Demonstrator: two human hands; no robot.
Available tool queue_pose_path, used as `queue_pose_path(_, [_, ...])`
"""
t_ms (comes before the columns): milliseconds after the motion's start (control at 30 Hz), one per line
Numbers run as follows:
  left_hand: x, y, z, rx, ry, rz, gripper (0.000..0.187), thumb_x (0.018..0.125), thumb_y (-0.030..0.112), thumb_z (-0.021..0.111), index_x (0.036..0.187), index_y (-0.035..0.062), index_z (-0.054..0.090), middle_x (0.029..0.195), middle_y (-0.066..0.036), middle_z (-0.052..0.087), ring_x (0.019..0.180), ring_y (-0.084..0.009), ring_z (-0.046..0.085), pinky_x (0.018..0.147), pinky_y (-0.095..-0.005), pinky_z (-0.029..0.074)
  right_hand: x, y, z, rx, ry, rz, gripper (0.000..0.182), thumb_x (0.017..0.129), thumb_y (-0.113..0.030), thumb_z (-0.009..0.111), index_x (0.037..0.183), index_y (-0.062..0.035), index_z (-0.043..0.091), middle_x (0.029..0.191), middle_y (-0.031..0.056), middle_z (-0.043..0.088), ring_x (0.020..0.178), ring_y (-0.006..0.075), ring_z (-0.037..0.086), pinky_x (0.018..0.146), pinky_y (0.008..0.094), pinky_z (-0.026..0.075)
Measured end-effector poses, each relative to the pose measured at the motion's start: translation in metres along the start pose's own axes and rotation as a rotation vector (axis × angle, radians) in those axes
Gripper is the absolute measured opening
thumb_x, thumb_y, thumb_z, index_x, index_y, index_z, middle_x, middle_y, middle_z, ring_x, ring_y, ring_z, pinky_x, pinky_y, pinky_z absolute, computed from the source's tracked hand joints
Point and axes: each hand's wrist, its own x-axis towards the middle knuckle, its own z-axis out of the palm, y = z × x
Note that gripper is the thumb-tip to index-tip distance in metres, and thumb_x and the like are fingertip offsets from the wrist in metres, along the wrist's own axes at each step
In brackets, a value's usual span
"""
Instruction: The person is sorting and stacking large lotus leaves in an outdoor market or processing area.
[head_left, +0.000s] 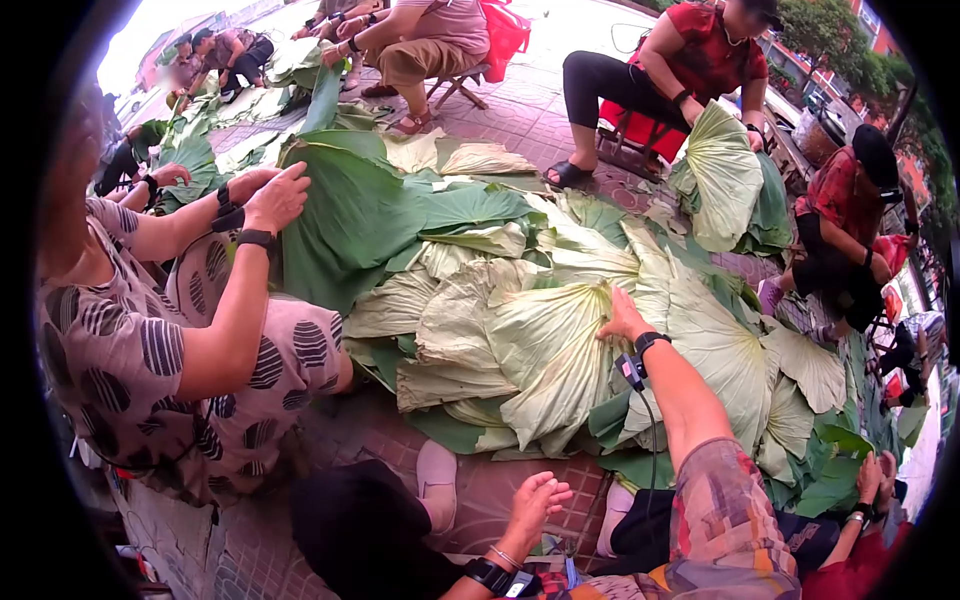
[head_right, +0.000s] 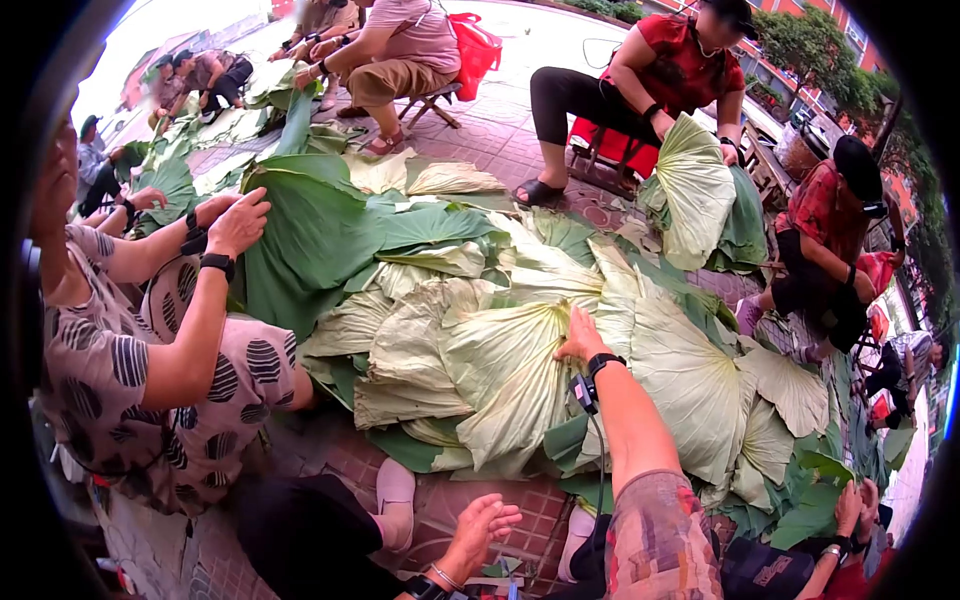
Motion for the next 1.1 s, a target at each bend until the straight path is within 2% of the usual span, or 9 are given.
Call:
queue_pose_path(133, [0.0, 0.003, 0.003, 0.008, -0.01, 0.0, 0.028, 0.086, 0.017, 0.047, 0.11, 0.004, 0.04, 0.099, -0.015, 0.057, 0.086, -0.0197, 0.059, 0.065, -0.0252, 0.045, -0.001, 0.01, 0.007, 0.051, 0.003, 0.025, 0.114, 0.044, -0.032, 0.081, 0.13, 0.0033, 0.014, 0.127, 0.022, 0.033, 0.12, 0.034, 0.029, 0.099, 0.0372, 0.027])
queue_pose_path(200, [-0.002, 0.004, 0.006, 0.017, -0.014, -0.003, 0.029, 0.086, 0.017, 0.047, 0.111, 0.0039, 0.04, 0.099, -0.015, 0.057, 0.086, -0.0195, 0.059, 0.065, -0.0252, 0.045, -0.016, 0.007, 0.009, 0.01, 0.105, 0.045, 0.099, 0.046, -0.034, 0.079, 0.126, -0.0015, 0.029, 0.121, 0.018, 0.04, 0.115, 0.0317, 0.035, 0.095, 0.037, 0.032])
queue_pose_path(300, [-0.005, 0.002, 0.008, 0.043, -0.045, 0.007, 0.029, 0.087, 0.018, 0.046, 0.111, 0.0037, 0.039, 0.099, -0.015, 0.057, 0.086, -0.0191, 0.059, 0.065, -0.0247, 0.045, -0.037, 0.0, 0.003, -0.048, 0.104, 0.028, 0.061, 0.05, -0.033, 0.076, 0.101, -0.0048, 0.056, 0.114, 0.0174, 0.048, 0.106, 0.0313, 0.044, 0.087, 0.0359, 0.038])
queue_pose_path(400, [-0.007, -0.002, 0.01, 0.073, -0.069, 0.018, 0.03, 0.087, 0.018, 0.046, 0.111, 0.0038, 0.039, 0.099, -0.015, 0.057, 0.086, -0.0189, 0.059, 0.064, -0.0243, 0.045, -0.063, -0.02, -0.011, 0.001, -0.002, 0.11, 0.054, 0.053, -0.033, 0.073, 0.101, -0.0143, 0.055, 0.104, 0.0085, 0.056, 0.102, 0.0232, 0.049, 0.084, 0.039, 0.038])
queue_pose_path(567, [-0.01, -0.009, 0.014, 0.062, -0.099, 0.01, 0.031, 0.085, 0.02, 0.051, 0.11, 0.0032, 0.043, 0.095, -0.012, 0.058, 0.081, -0.0166, 0.06, 0.06, -0.0219, 0.045, -0.09, -0.007, -0.051, 0.192, 0.236, -0.041, 0.031, 0.053, -0.024, 0.072, 0.076, -0.0078, 0.062, 0.073, 0.0088, 0.061, 0.07, 0.0259, 0.058, 0.063, 0.0328, 0.044])
queue_pose_path(667, [-0.017, -0.012, 0.021, 0.067, -0.113, 0.01, 0.03, 0.084, 0.019, 0.051, 0.108, 0.0035, 0.043, 0.094, -0.012, 0.058, 0.079, -0.0162, 0.06, 0.058, -0.0212, 0.045, -0.107, 0.005, -0.12, 0.586, 0.446, -0.176, 0.017, 0.057, -0.008, 0.069, 0.069, -0.0019, 0.058, 0.062, 0.0036, 0.058, 0.058, 0.011, 0.052, 0.055, 0.0257, 0.043])
queue_pose_path(800, [-0.021, -0.016, 0.023, 0.109, -0.18, 0.023, 0.032, 0.085, 0.022, 0.05, 0.11, 0.0039, 0.041, 0.098, -0.015, 0.057, 0.084, -0.0211, 0.06, 0.064, -0.0265, 0.045, -0.156, -0.011, -0.236, 0.779, 0.781, -0.291, 0.007, 0.072, -0.005, 0.062, 0.078, -0.002, 0.057, 0.069, 0.002, 0.059, 0.058, 0.0063, 0.052, 0.052, 0.0206, 0.043])
queue_pose_path(933, [-0.02, -0.023, 0.025, 0.139, -0.185, 0.038, 0.033, 0.084, 0.022, 0.052, 0.11, 0.0046, 0.042, 0.097, -0.015, 0.057, 0.083, -0.0218, 0.06, 0.064, -0.0268, 0.045, -0.189, -0.018, -0.295, 0.744, 1.015, -0.317, 0.017, 0.073, -0.01, 0.065, 0.085, 0.001, 0.059, 0.073, 0.0007, 0.06, 0.061, 0.0053, 0.051, 0.058, 0.0188, 0.042])
queue_pose_path(1100, [-0.016, -0.031, 0.018, 0.155, -0.182, 0.037, 0.031, 0.083, 0.023, 0.053, 0.107, 0.006, 0.043, 0.095, -0.014, 0.058, 0.083, -0.0209, 0.06, 0.063, -0.027, 0.045, -0.199, -0.005, -0.245, 0.869, 0.752, -0.232, 0.016, 0.071, -0.007, 0.063, 0.084, 0.0021, 0.06, 0.072, 0.0006, 0.059, 0.061, 0.0067, 0.05, 0.056, 0.0211, 0.042])
